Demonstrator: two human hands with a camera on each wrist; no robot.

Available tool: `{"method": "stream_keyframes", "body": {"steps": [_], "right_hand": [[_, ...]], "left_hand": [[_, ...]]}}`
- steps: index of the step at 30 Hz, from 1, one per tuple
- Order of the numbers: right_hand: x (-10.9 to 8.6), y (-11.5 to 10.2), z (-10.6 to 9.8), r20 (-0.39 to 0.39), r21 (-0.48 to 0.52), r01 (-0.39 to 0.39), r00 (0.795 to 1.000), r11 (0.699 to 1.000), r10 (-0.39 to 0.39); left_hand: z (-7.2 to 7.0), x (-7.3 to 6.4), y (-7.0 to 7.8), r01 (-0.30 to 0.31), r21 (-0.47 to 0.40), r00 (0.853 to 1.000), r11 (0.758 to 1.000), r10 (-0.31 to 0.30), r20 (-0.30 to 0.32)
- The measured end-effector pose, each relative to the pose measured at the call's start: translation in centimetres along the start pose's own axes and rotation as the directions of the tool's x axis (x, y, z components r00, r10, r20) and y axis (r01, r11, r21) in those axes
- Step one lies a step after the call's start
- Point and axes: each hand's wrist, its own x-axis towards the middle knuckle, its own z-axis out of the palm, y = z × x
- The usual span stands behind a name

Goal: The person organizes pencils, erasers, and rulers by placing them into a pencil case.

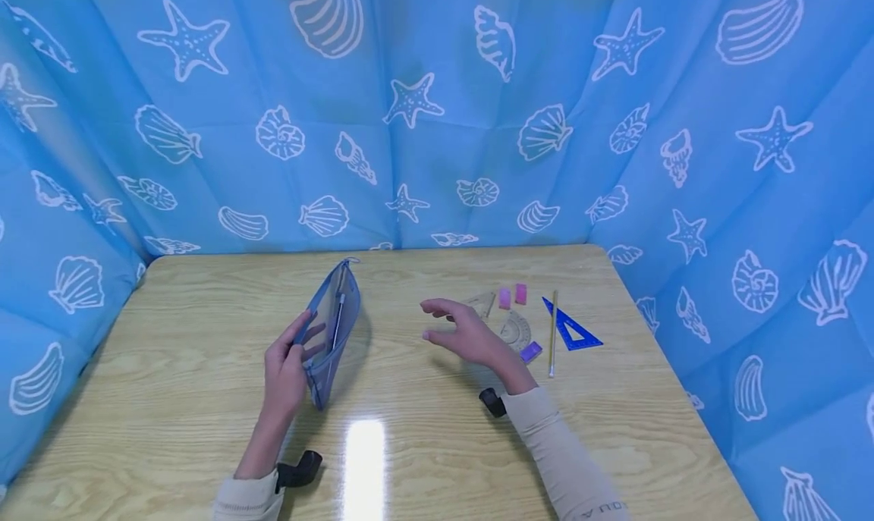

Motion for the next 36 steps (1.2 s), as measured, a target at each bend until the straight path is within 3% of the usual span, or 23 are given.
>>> {"method": "stream_keyframes", "body": {"steps": [8, 21, 30, 36], "right_hand": [[-0.3, 1.8, -2.7, 0.085, -0.079, -0.041, 0.995, 0.996, 0.048], [1.1, 4.3, -7.4, 0.107, -0.173, -0.103, 0.987, 0.980, 0.123], [2.8, 5.6, -8.6, 0.176, -0.345, -0.107, 0.969, 0.933, 0.176], [3.9, 6.0, -9.1, 0.214, -0.397, -0.087, 0.959, 0.913, 0.185]], "left_hand": [[-0.2, 0.2, 0.0, -0.029, -0.018, 0.999, 0.999, 0.030, 0.046], [0.0, 0.3, -0.1, -0.010, -0.043, 0.999, 0.999, 0.011, 0.037], [-0.3, 0.1, -0.1, 0.018, -0.042, 0.999, 0.999, -0.016, 0.041], [-0.2, 0.1, -0.1, -0.011, -0.037, 1.000, 0.999, 0.012, 0.028]]}}
